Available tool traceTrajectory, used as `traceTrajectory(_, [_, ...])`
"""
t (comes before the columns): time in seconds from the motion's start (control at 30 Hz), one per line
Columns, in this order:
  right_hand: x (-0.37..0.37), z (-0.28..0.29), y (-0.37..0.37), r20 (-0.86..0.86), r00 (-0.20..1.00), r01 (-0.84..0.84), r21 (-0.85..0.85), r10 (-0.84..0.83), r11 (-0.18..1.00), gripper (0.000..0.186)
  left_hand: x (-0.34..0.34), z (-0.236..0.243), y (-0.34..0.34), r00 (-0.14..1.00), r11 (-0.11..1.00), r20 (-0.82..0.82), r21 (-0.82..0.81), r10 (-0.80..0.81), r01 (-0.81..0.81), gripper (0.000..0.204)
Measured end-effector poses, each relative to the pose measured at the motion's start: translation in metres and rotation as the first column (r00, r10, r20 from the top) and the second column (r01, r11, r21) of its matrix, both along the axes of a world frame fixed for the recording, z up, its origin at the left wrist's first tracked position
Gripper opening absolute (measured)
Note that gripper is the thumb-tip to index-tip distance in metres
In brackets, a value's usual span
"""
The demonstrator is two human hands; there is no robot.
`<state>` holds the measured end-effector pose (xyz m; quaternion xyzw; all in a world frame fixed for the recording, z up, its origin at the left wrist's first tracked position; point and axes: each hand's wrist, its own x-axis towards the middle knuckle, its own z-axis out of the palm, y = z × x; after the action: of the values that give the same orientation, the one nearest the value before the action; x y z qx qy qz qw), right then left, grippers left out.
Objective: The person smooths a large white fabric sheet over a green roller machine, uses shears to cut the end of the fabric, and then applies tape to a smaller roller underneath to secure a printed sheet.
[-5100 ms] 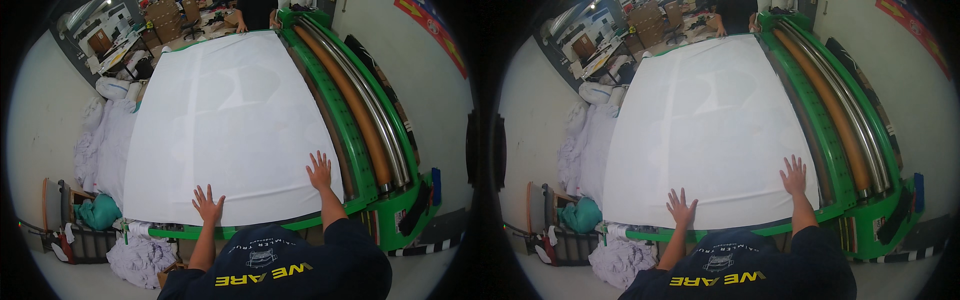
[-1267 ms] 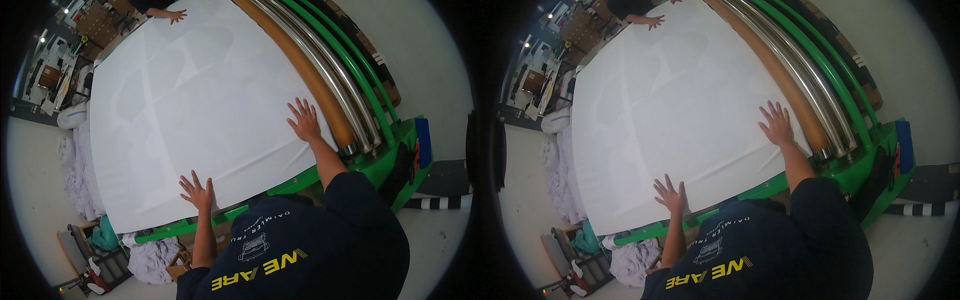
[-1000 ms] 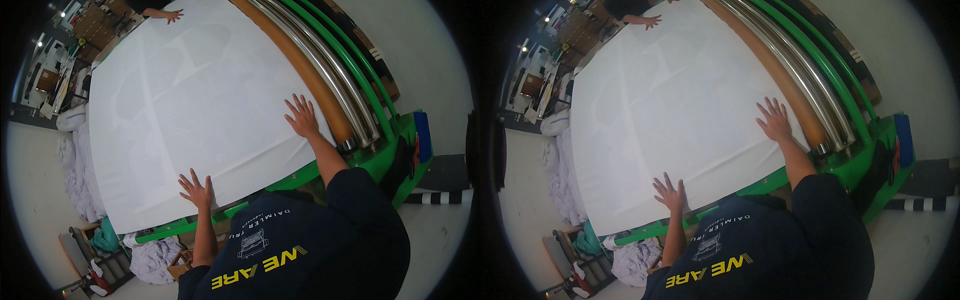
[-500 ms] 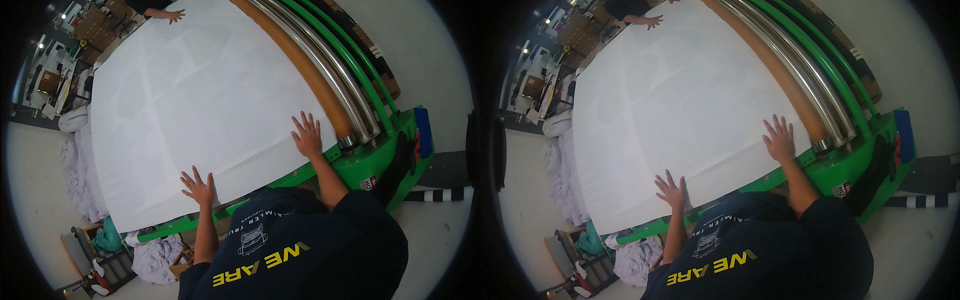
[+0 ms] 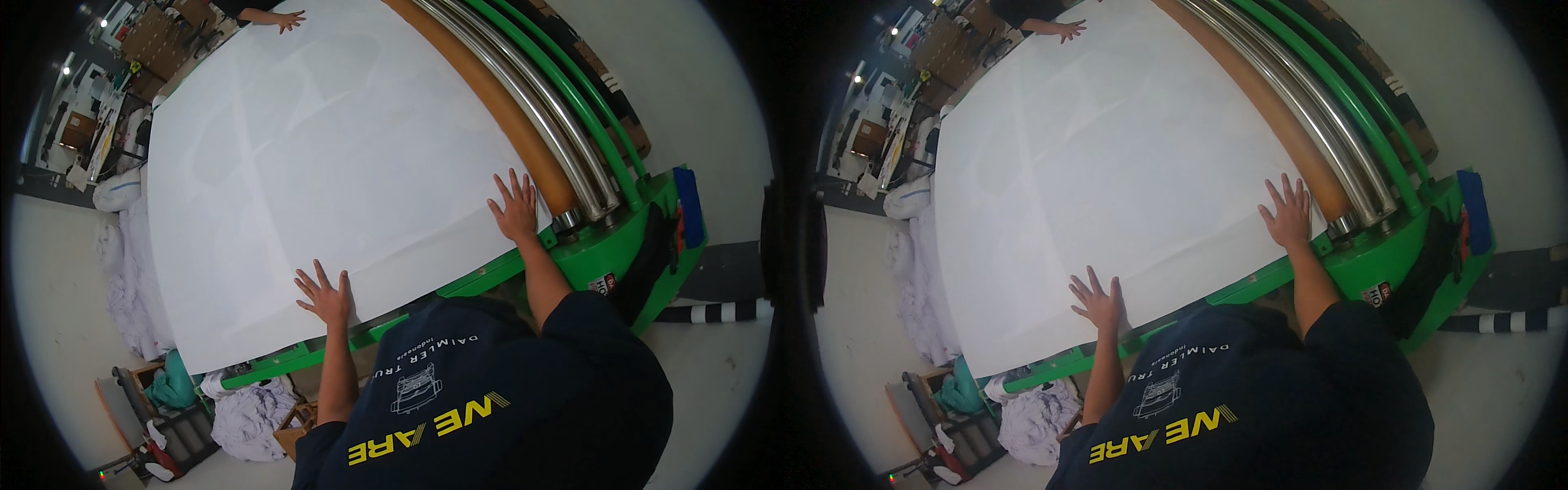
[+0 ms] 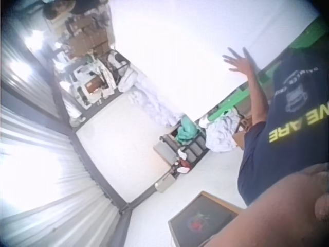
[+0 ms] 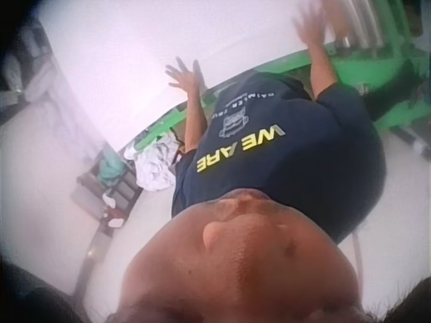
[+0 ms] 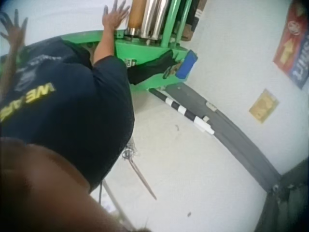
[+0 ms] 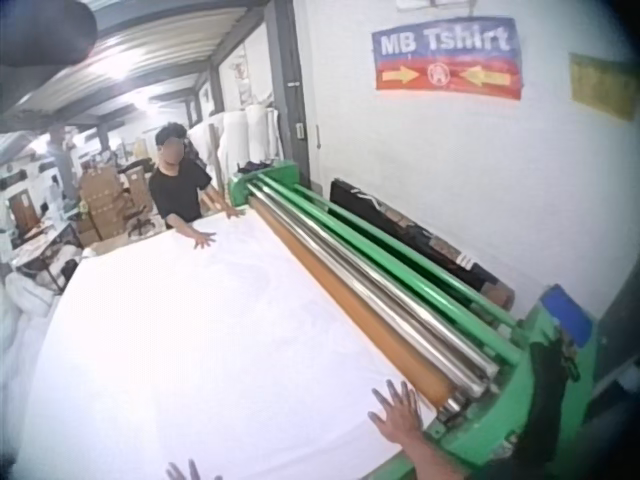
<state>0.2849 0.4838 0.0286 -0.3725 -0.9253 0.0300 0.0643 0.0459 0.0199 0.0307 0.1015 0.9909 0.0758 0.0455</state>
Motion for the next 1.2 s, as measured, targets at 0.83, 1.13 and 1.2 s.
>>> traceTrajectory(0.83, [-0.113,-0.002,-0.076,-0.221,0.968,-0.134,-0.073,0.115,0.988,0.065,-0.004,0.003,0.005,0.999,0.999,0.038,-0.006,-0.033,0.033,0.095])
traceTrajectory(1.13, [-0.148,0.018,-0.102,-0.116,0.987,-0.135,-0.195,0.114,0.972,0.068,-0.035,0.04,0.017,0.946,0.985,0.319,-0.172,0.047,0.009,0.104])
traceTrajectory(1.2, [-0.152,0.022,-0.099,-0.105,0.989,-0.125,-0.212,0.105,0.969,0.067,-0.077,0.049,0.048,0.943,0.979,0.332,-0.196,0.018,0.051,0.1])
